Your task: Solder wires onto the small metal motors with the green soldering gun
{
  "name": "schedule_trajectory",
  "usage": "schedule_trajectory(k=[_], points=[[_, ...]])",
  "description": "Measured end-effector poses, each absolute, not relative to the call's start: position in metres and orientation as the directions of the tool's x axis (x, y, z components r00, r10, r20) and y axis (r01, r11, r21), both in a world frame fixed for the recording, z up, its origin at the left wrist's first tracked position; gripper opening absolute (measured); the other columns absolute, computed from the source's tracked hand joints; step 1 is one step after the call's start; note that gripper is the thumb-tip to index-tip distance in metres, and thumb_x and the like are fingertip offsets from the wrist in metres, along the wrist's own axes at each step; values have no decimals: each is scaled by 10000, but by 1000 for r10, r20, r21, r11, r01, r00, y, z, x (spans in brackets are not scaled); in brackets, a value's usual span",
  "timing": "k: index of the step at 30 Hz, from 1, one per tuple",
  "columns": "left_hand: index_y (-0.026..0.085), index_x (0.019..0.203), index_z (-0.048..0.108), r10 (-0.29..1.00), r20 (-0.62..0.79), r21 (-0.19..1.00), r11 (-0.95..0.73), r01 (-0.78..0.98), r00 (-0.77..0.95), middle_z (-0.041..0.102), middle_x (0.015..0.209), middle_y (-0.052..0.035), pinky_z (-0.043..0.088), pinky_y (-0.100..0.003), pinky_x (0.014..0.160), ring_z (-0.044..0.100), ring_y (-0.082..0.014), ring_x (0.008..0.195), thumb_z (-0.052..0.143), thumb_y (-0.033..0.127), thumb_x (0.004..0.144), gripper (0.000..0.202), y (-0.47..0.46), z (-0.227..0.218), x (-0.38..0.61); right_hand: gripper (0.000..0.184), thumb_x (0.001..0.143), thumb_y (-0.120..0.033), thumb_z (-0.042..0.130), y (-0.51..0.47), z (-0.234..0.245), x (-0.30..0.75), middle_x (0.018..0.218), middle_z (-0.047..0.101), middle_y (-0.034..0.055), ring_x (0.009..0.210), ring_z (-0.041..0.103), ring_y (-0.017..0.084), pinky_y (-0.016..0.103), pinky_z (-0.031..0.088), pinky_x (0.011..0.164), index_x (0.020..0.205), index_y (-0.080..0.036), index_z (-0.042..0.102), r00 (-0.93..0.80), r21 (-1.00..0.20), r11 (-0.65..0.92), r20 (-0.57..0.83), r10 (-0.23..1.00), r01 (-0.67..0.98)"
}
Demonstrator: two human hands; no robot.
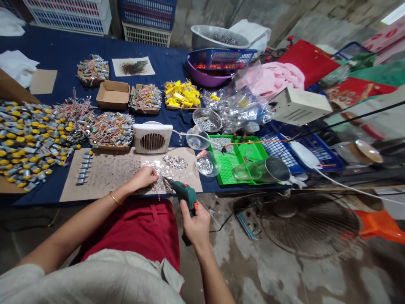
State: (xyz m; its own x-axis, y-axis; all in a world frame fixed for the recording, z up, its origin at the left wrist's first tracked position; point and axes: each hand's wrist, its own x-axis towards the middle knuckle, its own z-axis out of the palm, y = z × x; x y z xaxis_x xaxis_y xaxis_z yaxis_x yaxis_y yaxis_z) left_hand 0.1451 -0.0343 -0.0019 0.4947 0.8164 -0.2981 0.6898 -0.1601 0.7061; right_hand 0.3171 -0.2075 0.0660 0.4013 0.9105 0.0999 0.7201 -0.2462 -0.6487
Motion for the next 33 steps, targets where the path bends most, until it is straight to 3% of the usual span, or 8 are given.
schedule_trajectory(k=[10,18,25,33], points=[[142,693,670,814,-310,678,-173,715,491,675,679,-70,430,-258,660,611,-182,676,517,188,747,169,-34,-2,147,415,885,-509,498,-204,67,316,534,602,36,521,570,176,273,441,577,650,-190,622,335,-617,-171,160,929,768],[137,673,666,821,-318,671,-158,725,473,668,662,-81,414,-253,627,609,-185,668,526,237,751,189,-34,-7,148,296,897,-433,538,-201,79,306,773,691,85,710,638,207,282,469,687,864,-176,682,184,-604,-33,191,964,796],[130,704,678,823,-317,676,-153,721,472,674,678,-65,403,-232,616,588,-160,651,519,208,727,178,-35,-10,149,360,904,-472,529,-190,91,306,579,623,28,517,551,145,242,415,568,721,-179,632,222,-599,-64,193,956,798],[136,658,671,825,-306,686,-155,711,475,646,616,-48,374,-233,578,568,-155,606,530,213,716,171,-36,-9,148,408,887,-523,530,-188,96,311,531,611,14,479,547,143,243,389,520,667,-186,594,253,-622,-119,132,958,774]])
